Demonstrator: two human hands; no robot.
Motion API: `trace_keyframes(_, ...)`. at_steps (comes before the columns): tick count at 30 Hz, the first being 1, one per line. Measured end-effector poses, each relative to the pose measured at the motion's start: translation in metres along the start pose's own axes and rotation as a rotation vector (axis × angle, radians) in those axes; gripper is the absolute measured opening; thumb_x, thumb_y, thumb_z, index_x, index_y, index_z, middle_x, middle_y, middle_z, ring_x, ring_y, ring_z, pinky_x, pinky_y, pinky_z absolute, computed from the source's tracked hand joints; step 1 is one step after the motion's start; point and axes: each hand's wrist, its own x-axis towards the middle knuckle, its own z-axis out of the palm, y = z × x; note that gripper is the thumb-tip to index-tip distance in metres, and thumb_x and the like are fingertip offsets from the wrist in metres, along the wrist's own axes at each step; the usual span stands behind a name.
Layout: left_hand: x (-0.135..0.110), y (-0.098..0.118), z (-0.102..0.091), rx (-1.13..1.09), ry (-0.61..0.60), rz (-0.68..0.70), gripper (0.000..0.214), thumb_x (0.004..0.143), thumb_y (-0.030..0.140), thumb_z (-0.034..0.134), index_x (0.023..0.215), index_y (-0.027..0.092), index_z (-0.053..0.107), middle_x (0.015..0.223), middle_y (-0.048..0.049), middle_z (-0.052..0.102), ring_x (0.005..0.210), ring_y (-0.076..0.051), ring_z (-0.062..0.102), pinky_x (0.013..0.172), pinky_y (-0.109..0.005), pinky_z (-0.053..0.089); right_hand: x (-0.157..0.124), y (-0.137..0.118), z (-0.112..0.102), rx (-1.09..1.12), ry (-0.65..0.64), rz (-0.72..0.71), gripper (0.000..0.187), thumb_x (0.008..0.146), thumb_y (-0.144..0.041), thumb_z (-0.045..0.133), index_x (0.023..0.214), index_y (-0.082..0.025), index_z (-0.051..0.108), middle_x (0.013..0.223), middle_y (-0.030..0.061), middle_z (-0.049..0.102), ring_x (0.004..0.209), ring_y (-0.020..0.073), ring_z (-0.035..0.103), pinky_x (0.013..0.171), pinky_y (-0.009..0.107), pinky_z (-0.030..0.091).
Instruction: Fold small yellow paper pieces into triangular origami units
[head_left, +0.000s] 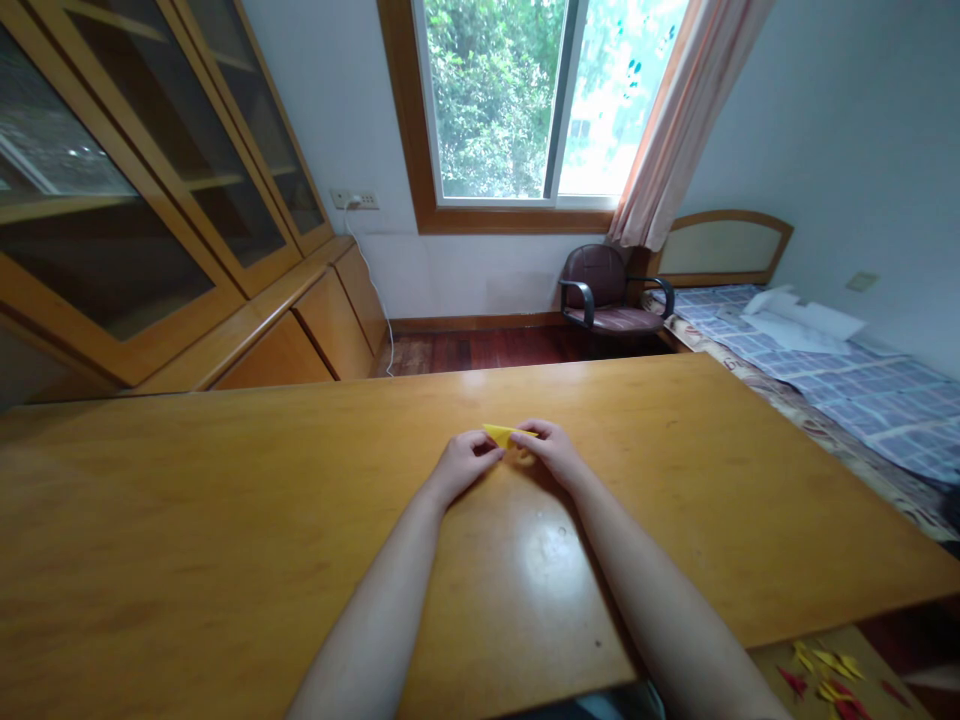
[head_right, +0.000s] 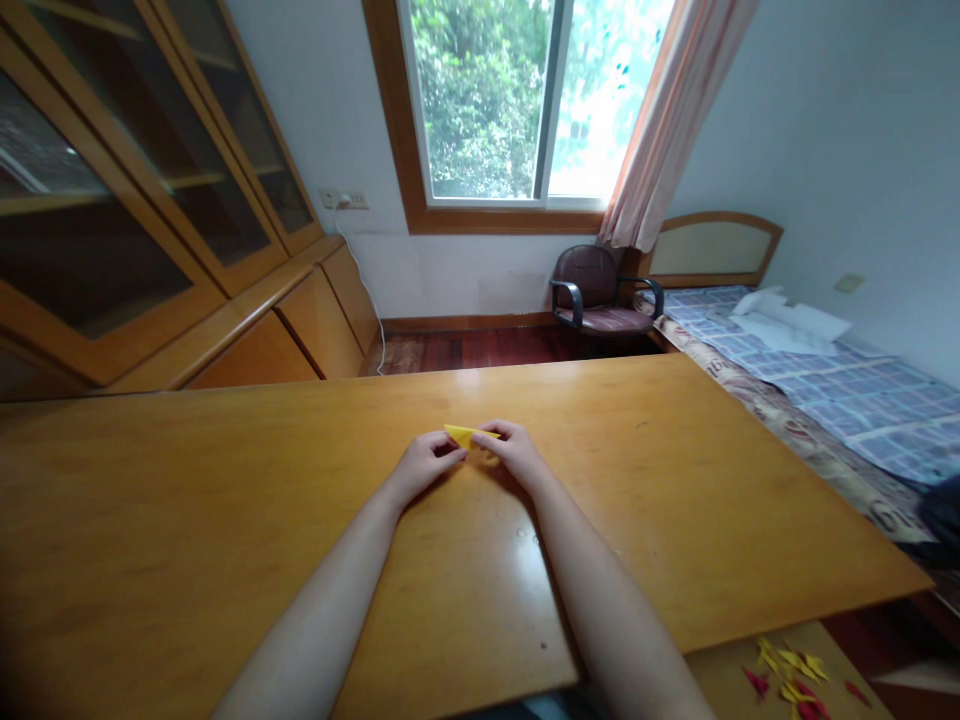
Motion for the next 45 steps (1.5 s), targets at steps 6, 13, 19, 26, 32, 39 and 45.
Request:
trace_keyframes(6,-0.0004,-0.0028,0.0023,0.047,-0.028,0.013,0.016,0.078,0.028,0.064,0.069,0.015,0.068,0.066,-0.0006,0.066,0.063,-0.014,0.058,0.061,-0.024,0.043,-0.0004,-0.0015,0.0018,-0.058,-0.01,-0.031,0.03,0.072,-0.045,0.072,0.08,-0.017,0.073,0.075,0.001,0.068,0.069,0.0151,0.058,0.067,0.026,0.044)
trace_keyframes(13,-0.0008,-0.0042,0.0027,0.048,-0.045,0.031,0.016,0.079,0.028,0.063,0.07,0.015,0.068,0.068,-0.0012,0.066,0.065,-0.014,0.058,0.062,-0.024,0.043,-0.0021,-0.0066,0.0045,-0.119,0.03,-0.052,0.03,0.072,-0.046,0.071,0.075,-0.016,0.071,0.071,0.0007,0.067,0.069,0.0158,0.057,0.067,0.027,0.044)
trace_keyframes(19,0.0,-0.0022,0.0023,0.051,-0.029,0.022,0.015,0.078,0.028,0.065,0.069,0.016,0.067,0.067,-0.0003,0.065,0.064,-0.014,0.058,0.062,-0.024,0.043,-0.0021,-0.0064,0.0042,-0.106,0.036,-0.051,0.028,0.072,-0.044,0.071,0.073,-0.017,0.071,0.07,0.0003,0.066,0.068,0.0154,0.057,0.066,0.027,0.043)
trace_keyframes(26,0.001,-0.0013,-0.0006,-0.009,0.04,-0.002,0.026,0.082,0.04,0.064,0.07,0.016,0.066,0.069,-0.0013,0.064,0.066,-0.014,0.057,0.062,-0.024,0.043,-0.0037,-0.0078,0.0048,-0.14,0.006,-0.063,0.027,0.075,-0.043,0.07,0.074,-0.017,0.071,0.069,0.0005,0.066,0.066,0.0149,0.056,0.064,0.027,0.041)
trace_keyframes(32,0.0006,-0.005,-0.0017,-0.143,0.05,-0.005,0.026,0.081,0.042,0.066,0.085,0.017,0.072,0.079,-0.0035,0.07,0.072,-0.016,0.061,0.067,-0.024,0.047,-0.0044,-0.0063,0.0068,-0.219,-0.027,-0.121,0.027,0.077,-0.044,0.07,0.074,-0.017,0.071,0.071,0.0013,0.068,0.068,0.0162,0.058,0.065,0.027,0.042)
trace_keyframes(39,0.0009,-0.0049,-0.0012,-0.074,0.057,0.004,0.02,0.082,0.035,0.064,0.081,0.017,0.072,0.081,-0.0037,0.071,0.076,-0.016,0.063,0.069,-0.024,0.047,-0.0045,-0.0037,0.0083,-0.35,-0.054,-0.158,0.031,0.08,-0.046,0.067,0.077,-0.016,0.073,0.075,0.0037,0.071,0.071,0.0174,0.062,0.067,0.027,0.045)
trace_keyframes(45,0.0008,-0.0026,-0.0019,-0.048,0.062,0.012,0.019,0.083,0.034,0.063,0.08,0.017,0.072,0.08,-0.0033,0.071,0.075,-0.016,0.062,0.068,-0.025,0.046,-0.0052,-0.0052,0.0092,-0.353,-0.057,-0.154,0.03,0.08,-0.044,0.067,0.077,-0.015,0.073,0.075,0.0036,0.07,0.07,0.0167,0.062,0.066,0.026,0.045)
